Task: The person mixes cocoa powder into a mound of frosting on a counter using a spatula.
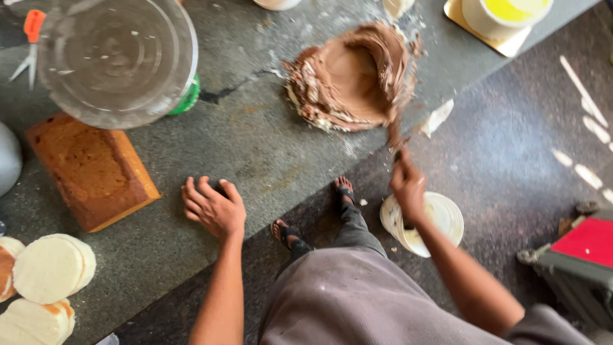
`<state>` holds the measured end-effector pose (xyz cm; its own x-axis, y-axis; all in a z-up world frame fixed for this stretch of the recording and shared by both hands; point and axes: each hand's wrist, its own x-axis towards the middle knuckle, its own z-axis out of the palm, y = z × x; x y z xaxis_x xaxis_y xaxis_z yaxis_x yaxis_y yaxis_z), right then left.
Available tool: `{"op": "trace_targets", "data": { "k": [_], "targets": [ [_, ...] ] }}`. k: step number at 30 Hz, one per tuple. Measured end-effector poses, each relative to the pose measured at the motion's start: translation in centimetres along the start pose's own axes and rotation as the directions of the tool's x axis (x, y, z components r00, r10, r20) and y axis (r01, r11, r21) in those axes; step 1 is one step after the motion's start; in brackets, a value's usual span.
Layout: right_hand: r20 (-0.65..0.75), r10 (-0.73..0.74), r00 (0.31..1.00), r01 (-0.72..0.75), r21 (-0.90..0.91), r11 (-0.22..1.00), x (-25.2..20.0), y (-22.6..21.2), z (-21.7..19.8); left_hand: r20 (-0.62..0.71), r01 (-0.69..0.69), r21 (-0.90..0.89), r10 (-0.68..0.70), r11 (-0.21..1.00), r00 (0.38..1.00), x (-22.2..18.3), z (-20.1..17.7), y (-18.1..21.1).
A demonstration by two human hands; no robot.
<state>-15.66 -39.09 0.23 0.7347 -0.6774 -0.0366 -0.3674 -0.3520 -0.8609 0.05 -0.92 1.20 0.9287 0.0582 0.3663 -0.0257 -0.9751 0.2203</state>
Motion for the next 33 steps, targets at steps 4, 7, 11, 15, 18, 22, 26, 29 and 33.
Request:
{"op": "trace_targets", "data": {
  "k": [4,7,11,15,18,22,26,29,33],
  "targets": [
    [0.106,0.075,0.992,-0.074,-0.012,0.997,-3.3,-4.1,8.0,0.002,0.005,0.008,-0.005,1.000,1.000,0.3,-0.1,-0.1],
    [0.077,-0.209,0.975,0.220,-0.170,0.961,0.6,-5.6,13.8,-0.017,0.000,0.010,0.000,1.000,1.000,-0.1,0.2,-0.5],
    [0.643,0.247,0.725,-0.611,0.435,0.662,7.3,-10.2,13.3,-0.062,-0.011,-0.017,0.010,1.000,0.998,-0.4,0.5,-1.1],
    [0.328,0.071,0.942,-0.096,0.059,0.994,7.0,-14.6,5.0,-0.113,-0.010,-0.064,0.002,0.998,0.994,-0.1,0.6,-1.2],
    [0.172,-0.085,0.981,0.113,-0.157,0.981,7.4,-14.9,1.0,-0.110,0.013,-0.085,-0.022,0.996,0.994,-0.4,0.5,-0.8],
    [0.145,-0.125,0.981,0.163,-0.290,0.943,8.2,-10.9,1.3,-0.087,0.004,-0.017,-0.005,1.000,0.996,-0.4,0.4,-0.7],
    [0.403,0.050,0.914,-0.086,0.071,0.994,11.7,-10.5,-3.2,-0.077,-0.002,-0.039,-0.001,0.999,0.997,0.0,0.5,-0.8],
    [0.440,0.037,0.897,-0.105,0.132,0.986,12.1,-11.0,-8.8,-0.066,-0.014,-0.022,0.013,1.000,0.998,-1.1,0.4,-0.7],
    [0.285,0.059,0.957,-0.087,0.086,0.993,12.2,-7.0,-10.9,-0.036,0.006,-0.004,-0.006,1.000,0.999,-0.9,0.1,-0.5]
  ]
}}
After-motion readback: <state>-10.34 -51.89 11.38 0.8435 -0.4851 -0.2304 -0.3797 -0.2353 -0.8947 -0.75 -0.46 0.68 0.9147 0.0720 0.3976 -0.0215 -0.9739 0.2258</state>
